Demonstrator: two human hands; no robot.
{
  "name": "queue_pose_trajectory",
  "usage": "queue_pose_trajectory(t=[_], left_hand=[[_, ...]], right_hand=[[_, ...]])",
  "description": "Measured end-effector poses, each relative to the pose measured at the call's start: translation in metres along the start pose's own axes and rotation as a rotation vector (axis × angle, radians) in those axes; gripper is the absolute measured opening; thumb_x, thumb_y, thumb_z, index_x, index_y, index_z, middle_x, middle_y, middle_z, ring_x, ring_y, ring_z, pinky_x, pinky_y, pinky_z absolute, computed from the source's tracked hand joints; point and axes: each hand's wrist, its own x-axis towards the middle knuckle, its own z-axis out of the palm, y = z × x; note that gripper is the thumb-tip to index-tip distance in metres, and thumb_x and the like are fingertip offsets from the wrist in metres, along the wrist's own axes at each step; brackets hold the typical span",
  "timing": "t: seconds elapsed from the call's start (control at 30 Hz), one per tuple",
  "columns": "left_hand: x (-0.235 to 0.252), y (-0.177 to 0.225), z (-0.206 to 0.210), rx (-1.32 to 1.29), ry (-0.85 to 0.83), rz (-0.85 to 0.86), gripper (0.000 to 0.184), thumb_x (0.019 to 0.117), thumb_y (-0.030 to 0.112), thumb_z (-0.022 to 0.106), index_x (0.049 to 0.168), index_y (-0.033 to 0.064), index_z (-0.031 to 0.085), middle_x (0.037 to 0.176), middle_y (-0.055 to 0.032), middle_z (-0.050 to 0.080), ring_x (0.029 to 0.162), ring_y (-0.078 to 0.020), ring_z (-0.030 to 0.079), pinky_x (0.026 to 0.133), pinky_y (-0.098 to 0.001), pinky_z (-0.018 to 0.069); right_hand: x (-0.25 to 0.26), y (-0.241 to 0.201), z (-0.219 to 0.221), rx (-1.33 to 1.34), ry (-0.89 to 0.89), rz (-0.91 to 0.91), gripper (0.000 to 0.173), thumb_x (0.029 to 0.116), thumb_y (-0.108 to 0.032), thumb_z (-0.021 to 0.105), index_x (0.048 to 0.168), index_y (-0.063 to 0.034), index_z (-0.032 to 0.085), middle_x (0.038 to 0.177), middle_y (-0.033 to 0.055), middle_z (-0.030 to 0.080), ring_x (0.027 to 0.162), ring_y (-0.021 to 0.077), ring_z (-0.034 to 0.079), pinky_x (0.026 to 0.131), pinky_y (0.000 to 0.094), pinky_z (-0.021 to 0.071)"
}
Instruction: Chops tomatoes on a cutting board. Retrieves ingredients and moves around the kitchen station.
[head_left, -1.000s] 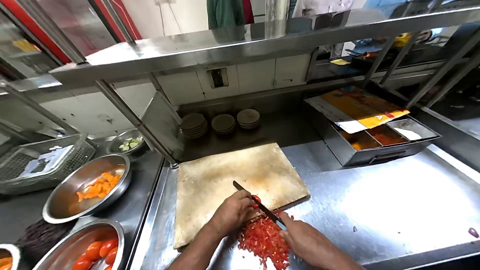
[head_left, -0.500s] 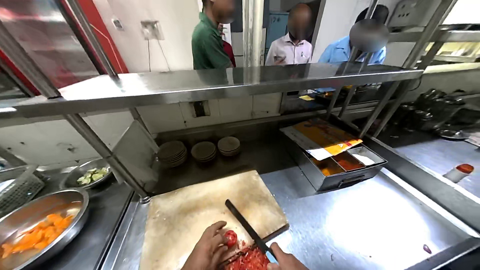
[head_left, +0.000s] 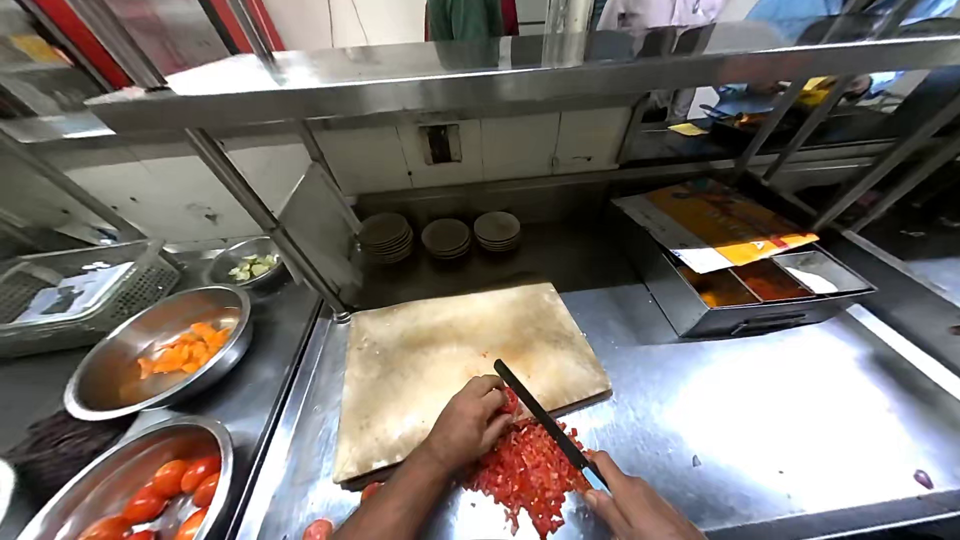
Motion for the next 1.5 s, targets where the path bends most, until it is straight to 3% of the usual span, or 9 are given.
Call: queue_pose_trajectory(t=[0.1, 0.3, 0.4, 0.57, 0.8, 1.07, 1.27, 1.4, 1.5], left_hand=[[0.001, -0.002, 0.000, -0.003, -0.014, -0.004, 0.025, 0.0991, 0.026, 0.064, 0.098, 0.0019, 0.071, 0.122, -0.0168, 0.068, 0.118, -0.0284, 0.065, 0.103, -0.0394, 0.0529], [0.000, 0.001, -0.003, -0.022, -0.045, -0.022, 0.025, 0.1021, 0.024, 0.059, 0.105, 0.0030, 0.073, 0.124, -0.0159, 0.068, 0.121, -0.0277, 0.063, 0.107, -0.0392, 0.0507], [-0.004, -0.001, -0.006, -0.018, -0.034, -0.026, 0.027, 0.1031, 0.024, 0.058, 0.105, 0.0019, 0.073, 0.124, -0.0169, 0.068, 0.122, -0.0285, 0.063, 0.107, -0.0398, 0.0506], [-0.005, 0.000, -0.002, -0.015, -0.011, -0.037, 0.026, 0.1018, 0.024, 0.060, 0.102, 0.0016, 0.073, 0.118, -0.0170, 0.068, 0.116, -0.0272, 0.066, 0.103, -0.0378, 0.0529], [-0.003, 0.001, -0.003, -0.021, -0.020, -0.058, 0.023, 0.1005, 0.021, 0.063, 0.110, 0.0028, 0.073, 0.120, -0.0165, 0.069, 0.117, -0.0278, 0.066, 0.104, -0.0401, 0.0532], [-0.004, -0.003, 0.001, -0.015, 0.050, -0.035, 0.020, 0.0990, 0.020, 0.065, 0.103, 0.0023, 0.073, 0.112, -0.0156, 0.071, 0.111, -0.0257, 0.069, 0.100, -0.0372, 0.0556], [-0.005, -0.002, 0.004, -0.019, 0.045, -0.040, 0.017, 0.0995, 0.018, 0.064, 0.104, 0.0046, 0.074, 0.114, -0.0127, 0.071, 0.112, -0.0233, 0.068, 0.101, -0.0356, 0.0547], [-0.012, -0.002, 0.006, -0.001, 0.105, -0.061, 0.022, 0.0982, 0.017, 0.065, 0.114, 0.0028, 0.072, 0.119, -0.0166, 0.071, 0.116, -0.0278, 0.068, 0.103, -0.0387, 0.0541], [-0.014, -0.003, 0.019, -0.061, 0.216, -0.105, 0.026, 0.0985, 0.018, 0.065, 0.119, 0.0015, 0.069, 0.122, -0.0167, 0.068, 0.116, -0.0239, 0.067, 0.102, -0.0356, 0.0552]], right_hand=[[0.000, -0.008, -0.005, -0.052, -0.033, -0.006, 0.047, 0.1088, -0.034, 0.049, 0.146, -0.0050, 0.043, 0.097, 0.0240, 0.070, 0.091, 0.0420, 0.071, 0.083, 0.0595, 0.0555], [0.059, -0.039, 0.004, -0.040, -0.048, -0.028, 0.044, 0.1097, -0.036, 0.046, 0.144, -0.0092, 0.043, 0.105, 0.0221, 0.067, 0.097, 0.0396, 0.069, 0.086, 0.0584, 0.0550], [0.040, -0.035, -0.006, -0.061, -0.043, -0.013, 0.045, 0.1087, -0.035, 0.048, 0.146, -0.0108, 0.043, 0.102, 0.0211, 0.068, 0.095, 0.0390, 0.070, 0.085, 0.0578, 0.0554], [0.000, -0.024, -0.019, -0.147, -0.080, -0.018, 0.045, 0.1092, -0.035, 0.049, 0.142, -0.0048, 0.044, 0.096, 0.0240, 0.069, 0.092, 0.0430, 0.071, 0.082, 0.0596, 0.0553], [0.063, -0.052, 0.003, -0.091, -0.064, -0.046, 0.045, 0.1098, -0.036, 0.045, 0.146, -0.0094, 0.041, 0.106, 0.0238, 0.068, 0.098, 0.0420, 0.069, 0.086, 0.0604, 0.0548], [-0.002, -0.025, -0.024, -0.126, -0.103, -0.013, 0.046, 0.1091, -0.034, 0.050, 0.144, -0.0053, 0.043, 0.097, 0.0243, 0.069, 0.092, 0.0429, 0.070, 0.083, 0.0599, 0.0551], [0.053, -0.053, 0.005, -0.088, -0.110, -0.033, 0.045, 0.1100, -0.035, 0.045, 0.146, -0.0089, 0.041, 0.107, 0.0239, 0.067, 0.100, 0.0418, 0.069, 0.087, 0.0603, 0.0545], [0.055, -0.037, -0.002, 0.051, -0.056, -0.066, 0.047, 0.1093, -0.038, 0.046, 0.148, -0.0129, 0.041, 0.103, 0.0209, 0.067, 0.087, 0.0368, 0.070, 0.079, 0.0568, 0.0568], [0.044, -0.010, -0.005, 0.140, 0.024, -0.019, 0.043, 0.1085, -0.036, 0.047, 0.144, -0.0121, 0.043, 0.093, 0.0172, 0.066, 0.074, 0.0318, 0.069, 0.070, 0.0513, 0.0580]])
